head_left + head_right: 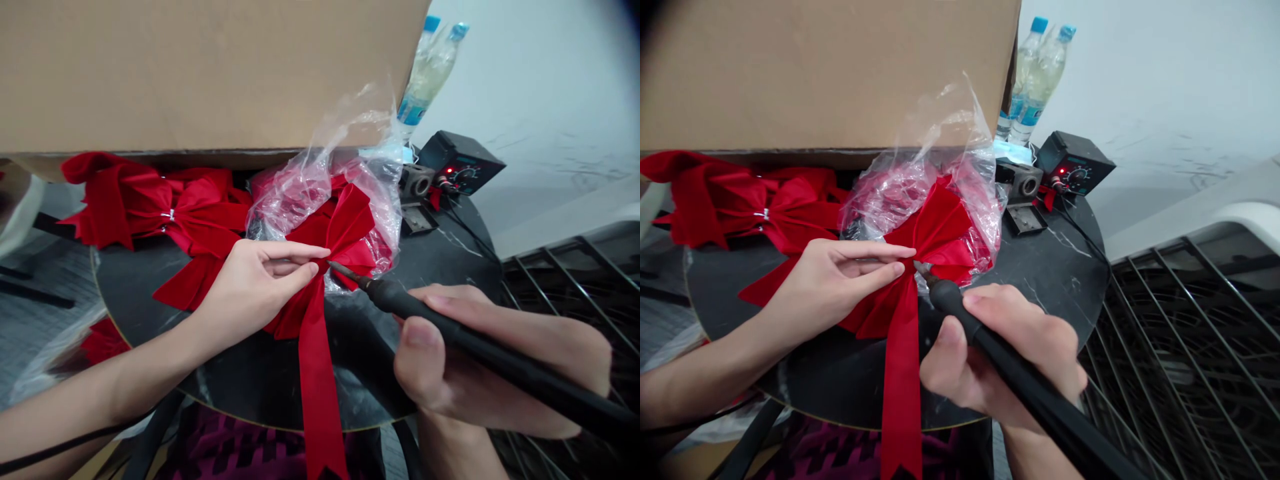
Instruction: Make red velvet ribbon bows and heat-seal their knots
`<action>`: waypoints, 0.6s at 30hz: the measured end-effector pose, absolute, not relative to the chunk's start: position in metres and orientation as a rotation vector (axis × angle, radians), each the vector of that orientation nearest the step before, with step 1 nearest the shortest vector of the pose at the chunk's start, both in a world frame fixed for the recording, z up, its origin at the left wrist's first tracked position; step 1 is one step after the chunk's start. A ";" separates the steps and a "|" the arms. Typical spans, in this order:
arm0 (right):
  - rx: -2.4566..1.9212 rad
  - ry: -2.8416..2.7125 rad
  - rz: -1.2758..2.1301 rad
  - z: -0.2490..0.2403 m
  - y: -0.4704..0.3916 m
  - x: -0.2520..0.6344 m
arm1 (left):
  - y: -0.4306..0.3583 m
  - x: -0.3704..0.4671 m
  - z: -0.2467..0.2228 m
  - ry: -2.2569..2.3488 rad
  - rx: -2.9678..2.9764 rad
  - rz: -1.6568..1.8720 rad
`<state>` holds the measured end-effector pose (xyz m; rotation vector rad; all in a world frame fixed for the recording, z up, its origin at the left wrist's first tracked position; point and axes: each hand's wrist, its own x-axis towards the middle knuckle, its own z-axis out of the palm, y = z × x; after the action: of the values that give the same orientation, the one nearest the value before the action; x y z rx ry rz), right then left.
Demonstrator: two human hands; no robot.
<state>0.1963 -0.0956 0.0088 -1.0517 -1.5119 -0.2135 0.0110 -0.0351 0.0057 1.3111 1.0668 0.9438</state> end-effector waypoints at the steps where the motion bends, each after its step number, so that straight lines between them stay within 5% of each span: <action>1: -1.053 -1.513 -0.209 0.008 -0.096 0.197 | -0.035 0.011 0.005 1.068 1.313 0.943; 18: -1.172 -1.422 -0.017 0.004 -0.100 0.199 | -0.031 0.008 0.000 1.081 1.383 0.967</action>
<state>0.1991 -0.0997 0.0045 -1.1721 -1.4224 -0.0169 0.0077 -0.0308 0.0002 1.3830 1.0810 0.9671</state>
